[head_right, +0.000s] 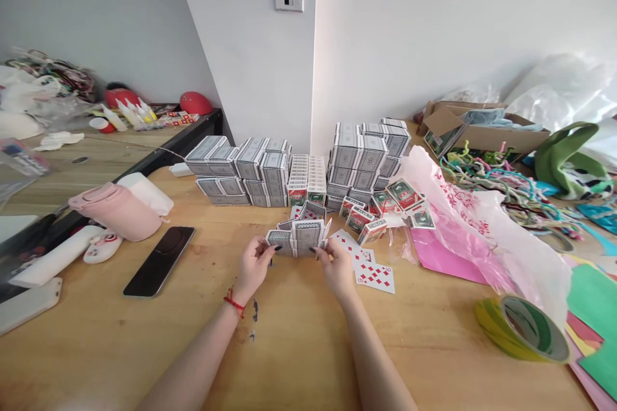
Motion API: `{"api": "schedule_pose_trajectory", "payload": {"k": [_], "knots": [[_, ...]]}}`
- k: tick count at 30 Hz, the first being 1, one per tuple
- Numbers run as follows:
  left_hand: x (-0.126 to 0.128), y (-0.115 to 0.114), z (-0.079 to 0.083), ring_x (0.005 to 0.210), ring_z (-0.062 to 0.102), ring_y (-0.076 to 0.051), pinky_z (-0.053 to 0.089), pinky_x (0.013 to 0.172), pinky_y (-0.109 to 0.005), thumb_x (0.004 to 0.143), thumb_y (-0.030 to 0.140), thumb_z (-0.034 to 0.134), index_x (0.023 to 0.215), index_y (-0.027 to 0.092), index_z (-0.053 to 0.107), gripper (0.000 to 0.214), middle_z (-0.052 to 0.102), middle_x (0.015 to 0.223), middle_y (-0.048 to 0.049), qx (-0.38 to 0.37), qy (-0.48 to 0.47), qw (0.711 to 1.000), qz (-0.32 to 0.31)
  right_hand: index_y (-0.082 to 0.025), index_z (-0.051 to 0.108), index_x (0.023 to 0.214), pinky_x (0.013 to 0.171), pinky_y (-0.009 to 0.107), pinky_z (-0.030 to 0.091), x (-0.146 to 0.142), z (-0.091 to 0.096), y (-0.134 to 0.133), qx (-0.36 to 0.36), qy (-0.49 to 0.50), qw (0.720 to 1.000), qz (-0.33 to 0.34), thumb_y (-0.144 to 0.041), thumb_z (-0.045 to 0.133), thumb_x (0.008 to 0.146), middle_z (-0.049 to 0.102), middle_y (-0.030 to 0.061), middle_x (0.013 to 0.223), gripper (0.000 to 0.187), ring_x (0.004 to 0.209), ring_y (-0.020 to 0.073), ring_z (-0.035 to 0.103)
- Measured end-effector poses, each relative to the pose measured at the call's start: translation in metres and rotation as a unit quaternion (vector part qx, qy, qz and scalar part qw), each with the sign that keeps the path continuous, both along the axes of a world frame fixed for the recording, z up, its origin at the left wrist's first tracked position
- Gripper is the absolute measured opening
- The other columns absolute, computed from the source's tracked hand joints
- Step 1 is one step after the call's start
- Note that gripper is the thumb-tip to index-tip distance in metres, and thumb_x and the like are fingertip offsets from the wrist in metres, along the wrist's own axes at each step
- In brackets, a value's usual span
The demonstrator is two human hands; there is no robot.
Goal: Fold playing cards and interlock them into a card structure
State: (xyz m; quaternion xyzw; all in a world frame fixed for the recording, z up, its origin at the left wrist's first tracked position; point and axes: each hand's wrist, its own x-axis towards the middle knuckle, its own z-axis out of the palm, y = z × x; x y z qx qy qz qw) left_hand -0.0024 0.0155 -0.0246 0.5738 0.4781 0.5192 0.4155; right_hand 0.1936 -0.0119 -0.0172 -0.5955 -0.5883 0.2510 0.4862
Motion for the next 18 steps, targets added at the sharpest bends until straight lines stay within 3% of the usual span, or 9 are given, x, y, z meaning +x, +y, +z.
{"api": "schedule_pose_trajectory", "payload": {"k": [18], "knots": [[-0.0011, -0.0001, -0.0025, 0.053, 0.041, -0.008, 0.034, 0.049, -0.018, 0.074, 0.032, 0.057, 0.074, 0.016, 0.051, 0.018, 0.045, 0.059, 0.0044, -0.008, 0.000, 1.000, 0.001, -0.020, 0.044, 0.061, 0.053, 0.023, 0.036, -0.0013, 0.0037, -0.0010, -0.012, -0.025, 1.000, -0.010, -0.033, 0.049, 0.077, 0.050, -0.0020, 0.056, 0.022, 0.053, 0.0124, 0.045]]}}
